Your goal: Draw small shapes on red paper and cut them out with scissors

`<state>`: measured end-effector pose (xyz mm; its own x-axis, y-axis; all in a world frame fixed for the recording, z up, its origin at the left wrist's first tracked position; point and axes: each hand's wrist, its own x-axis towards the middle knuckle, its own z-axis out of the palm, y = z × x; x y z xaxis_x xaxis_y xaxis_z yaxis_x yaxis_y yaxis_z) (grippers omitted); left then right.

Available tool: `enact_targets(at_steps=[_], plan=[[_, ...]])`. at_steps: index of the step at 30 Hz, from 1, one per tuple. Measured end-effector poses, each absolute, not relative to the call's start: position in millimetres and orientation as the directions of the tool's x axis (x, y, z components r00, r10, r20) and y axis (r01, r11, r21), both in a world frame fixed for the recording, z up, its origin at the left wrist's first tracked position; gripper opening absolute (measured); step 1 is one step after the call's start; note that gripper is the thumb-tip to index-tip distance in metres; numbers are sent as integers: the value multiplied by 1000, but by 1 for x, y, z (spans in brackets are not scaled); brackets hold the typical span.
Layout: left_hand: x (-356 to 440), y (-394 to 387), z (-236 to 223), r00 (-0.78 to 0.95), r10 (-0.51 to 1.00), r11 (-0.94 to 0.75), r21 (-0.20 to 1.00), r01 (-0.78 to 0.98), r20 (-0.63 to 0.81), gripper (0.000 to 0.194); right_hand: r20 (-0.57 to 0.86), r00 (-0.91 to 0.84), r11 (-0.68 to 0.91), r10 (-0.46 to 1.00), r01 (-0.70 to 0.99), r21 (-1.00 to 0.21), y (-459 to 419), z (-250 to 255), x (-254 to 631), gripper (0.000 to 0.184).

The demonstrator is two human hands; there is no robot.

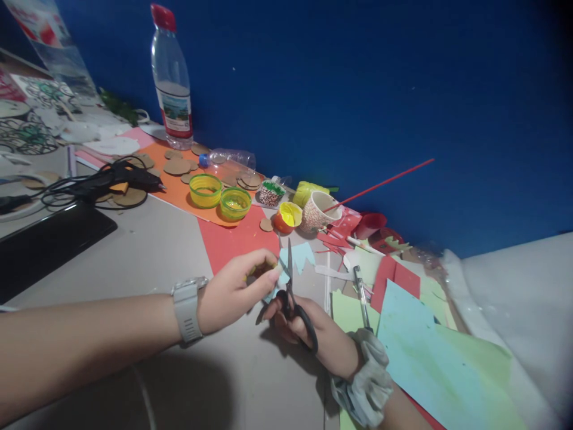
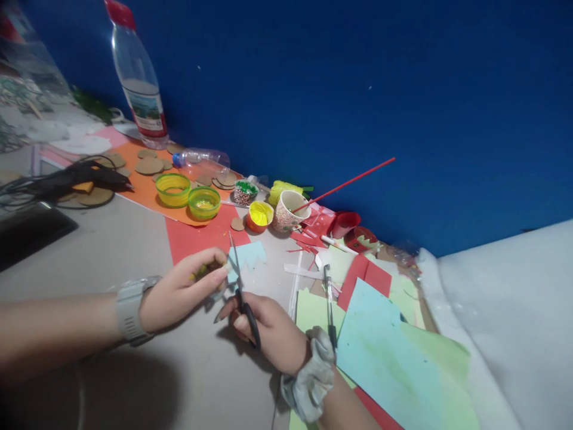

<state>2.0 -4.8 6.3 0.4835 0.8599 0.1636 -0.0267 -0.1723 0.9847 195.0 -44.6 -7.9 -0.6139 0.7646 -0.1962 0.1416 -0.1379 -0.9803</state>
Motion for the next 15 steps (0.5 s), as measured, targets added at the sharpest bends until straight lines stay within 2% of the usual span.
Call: enact_targets(at_steps=[15], plan=[[2,-5,6,476,862,-186,982,-19,173,19,-210,-600,-159,772,137,-978,-45,-10,195,53]])
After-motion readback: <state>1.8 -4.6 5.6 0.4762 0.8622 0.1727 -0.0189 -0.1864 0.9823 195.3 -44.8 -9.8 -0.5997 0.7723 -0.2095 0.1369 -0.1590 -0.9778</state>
